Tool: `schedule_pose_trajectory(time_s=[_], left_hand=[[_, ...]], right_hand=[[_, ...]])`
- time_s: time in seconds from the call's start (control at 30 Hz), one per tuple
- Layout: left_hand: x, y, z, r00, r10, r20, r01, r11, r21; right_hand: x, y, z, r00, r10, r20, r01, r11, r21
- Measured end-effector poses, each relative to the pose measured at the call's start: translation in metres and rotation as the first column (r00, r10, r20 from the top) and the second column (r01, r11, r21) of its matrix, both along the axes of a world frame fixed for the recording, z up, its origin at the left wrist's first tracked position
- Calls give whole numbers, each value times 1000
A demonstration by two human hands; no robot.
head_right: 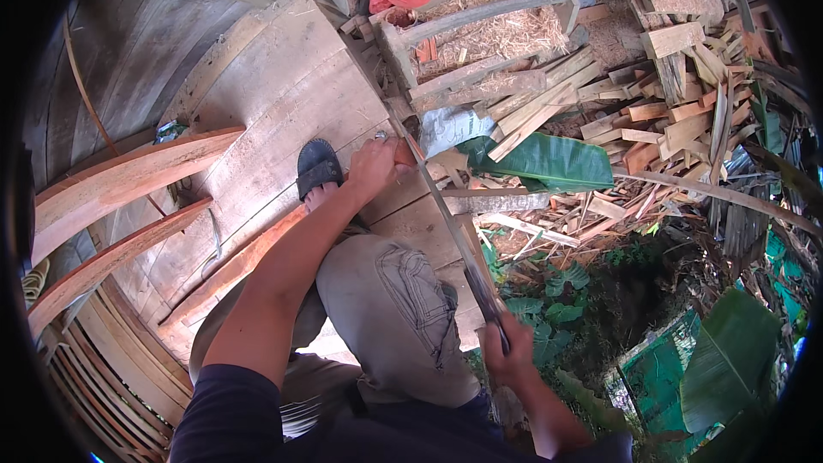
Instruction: The person positions a long wooden plank against the side of a wooden structure, then uses a machete to drive a nail into the plank to secure it to the floor. The person then walks around the structure and picks up another plank.
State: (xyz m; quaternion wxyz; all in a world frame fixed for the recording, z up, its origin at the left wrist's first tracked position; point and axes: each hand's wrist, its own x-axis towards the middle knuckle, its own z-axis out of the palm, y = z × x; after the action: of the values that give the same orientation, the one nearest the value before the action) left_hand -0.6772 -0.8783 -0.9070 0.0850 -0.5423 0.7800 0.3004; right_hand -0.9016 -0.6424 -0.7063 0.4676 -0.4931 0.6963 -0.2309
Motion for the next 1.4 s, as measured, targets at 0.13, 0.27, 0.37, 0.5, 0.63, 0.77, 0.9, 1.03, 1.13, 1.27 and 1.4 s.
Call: schedule_pose_trajectory(time_s=[0.13, 0.27, 0.37, 0.5, 0.63, 0.77, 0.9, 1.03, 1.13, 1.27, 1.4], left_hand=[[-12, -1, -8, 997, -53, 56, 53, 999, 11], [-1, -18, -7, 997, -16, 79, 9, 997, 79], [-1, -5, 4, 998, -23, 64, 18, 997, 73], [-1, 0, -10, 998, -29, 47, 29, 1000, -4], [-13, -5, -10, 998, -17, 58, 16, 1000, 24], [0, -9, -3, 997, -3, 80, -1, 998, 55], [-3, -5, -2, 1000, 7, 22, -8, 1000, 24], [-6, -1, -11, 999, -9, 35, 9, 1000, 8], [-7, -2, -13, 996, -37, 79, 38, 999, -1], [-5, -8, 1, 996, -19, 86, 11, 996, 91], [-3, -1, 3, 999, 12, 51, -15, 999, 51]], right_hand=[[53, -116, -100, 989, -149, -3, 149, 989, 19], [44, -67, -81, 993, -114, 18, 114, 992, -51], [7, 18, 4, 996, -88, 11, 88, 996, 11], [13, -13, -36, 999, -21, -36, 21, 1000, 12], [60, -121, -100, 992, -117, -53, 120, 991, 55], [32, -46, -57, 997, -70, 18, 70, 997, 18], [3, 3, 12, 999, -40, 11, 40, 998, 56], [34, -69, -72, 993, -119, 14, 119, 992, -41], [48, -102, -94, 993, -112, -23, 112, 994, -8], [18, -9, -54, 999, -53, -2, 53, 997, -47], [4, 10, -9, 999, -43, -20, 44, 999, 21]])
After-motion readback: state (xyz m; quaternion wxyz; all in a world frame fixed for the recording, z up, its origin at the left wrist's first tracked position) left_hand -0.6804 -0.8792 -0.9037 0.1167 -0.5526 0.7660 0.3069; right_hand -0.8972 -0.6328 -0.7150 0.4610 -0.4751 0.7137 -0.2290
